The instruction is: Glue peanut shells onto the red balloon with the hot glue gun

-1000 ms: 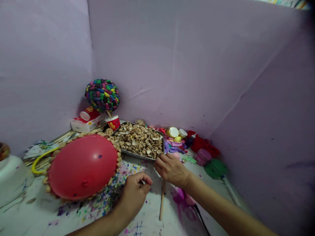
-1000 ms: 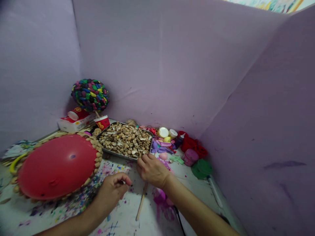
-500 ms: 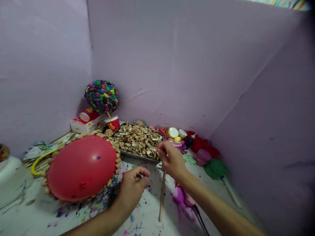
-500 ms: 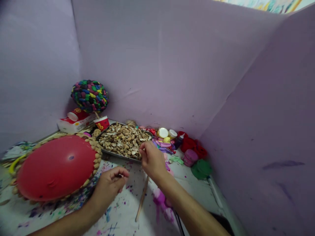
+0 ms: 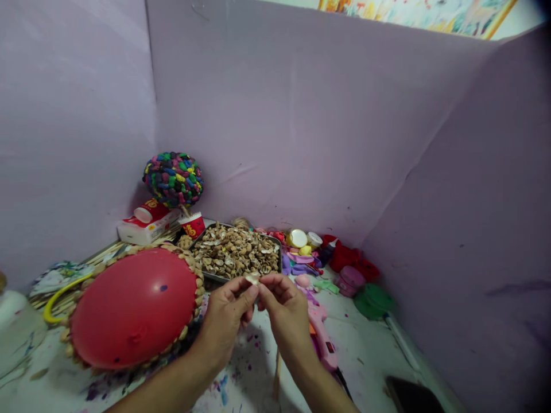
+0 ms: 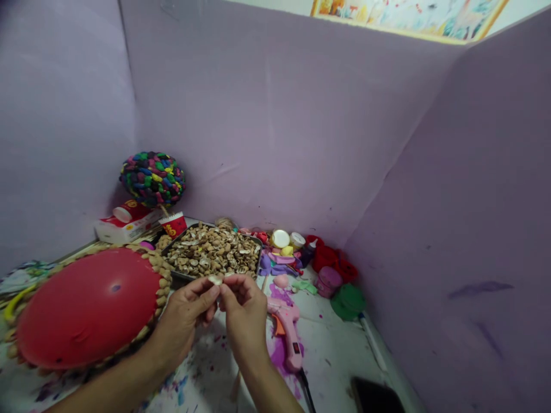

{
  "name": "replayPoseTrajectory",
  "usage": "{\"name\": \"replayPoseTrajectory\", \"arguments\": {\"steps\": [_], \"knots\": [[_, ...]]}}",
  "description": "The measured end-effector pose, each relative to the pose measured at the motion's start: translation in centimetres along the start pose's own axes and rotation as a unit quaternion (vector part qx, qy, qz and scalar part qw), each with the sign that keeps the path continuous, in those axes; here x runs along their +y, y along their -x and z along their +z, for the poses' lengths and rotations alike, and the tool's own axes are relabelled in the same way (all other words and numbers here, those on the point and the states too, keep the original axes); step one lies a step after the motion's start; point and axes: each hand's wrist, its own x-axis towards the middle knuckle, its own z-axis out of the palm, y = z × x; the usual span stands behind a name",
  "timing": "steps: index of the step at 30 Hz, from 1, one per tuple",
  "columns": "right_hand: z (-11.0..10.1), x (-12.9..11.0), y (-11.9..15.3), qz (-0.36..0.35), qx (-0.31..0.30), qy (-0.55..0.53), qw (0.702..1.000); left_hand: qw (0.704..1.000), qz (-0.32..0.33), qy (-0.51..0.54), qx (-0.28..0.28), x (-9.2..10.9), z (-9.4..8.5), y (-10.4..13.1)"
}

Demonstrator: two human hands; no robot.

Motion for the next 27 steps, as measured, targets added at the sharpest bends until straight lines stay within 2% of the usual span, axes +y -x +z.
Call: {"name": "replayPoseTrajectory", "arguments": {"steps": [3,6,11,16,20,23,27], "knots": [[-0.1,0.5,0.3,0.005,-0.002,0.025,1.000,1.000,0.004,-0.017,0.010,-0.3,-0.1,-0.1],[-0.4,0.7,0.7,-0.024,-0.002,0.084,0.996,0.999,0.009,-0.044,0.019,-0.4,-0.1,-0.1],[-1.1,0.9,1.2,-0.127,0.007,0.190,0.974,0.997,-0.018,-0.069,0.040,-0.4,-0.3,-0.1],[-1.5,1.3,1.0,-0.239,0.012,0.254,0.937,0.997,-0.044,-0.061,0.022,-0.1,-0.4,0.2],[-1.5,1.6,1.1,-0.298,-0.007,0.287,0.911,0.998,-0.063,-0.026,0.012,0.4,-0.4,0.2],[-1.5,1.6,1.2,-0.323,-0.020,0.297,0.898,0.997,-0.075,-0.021,0.023,0.6,-0.4,0.1],[-1.5,1.5,1.3,-0.325,-0.021,0.298,0.897,0.995,-0.084,-0.045,0.030,0.7,-0.4,0.1]]}}
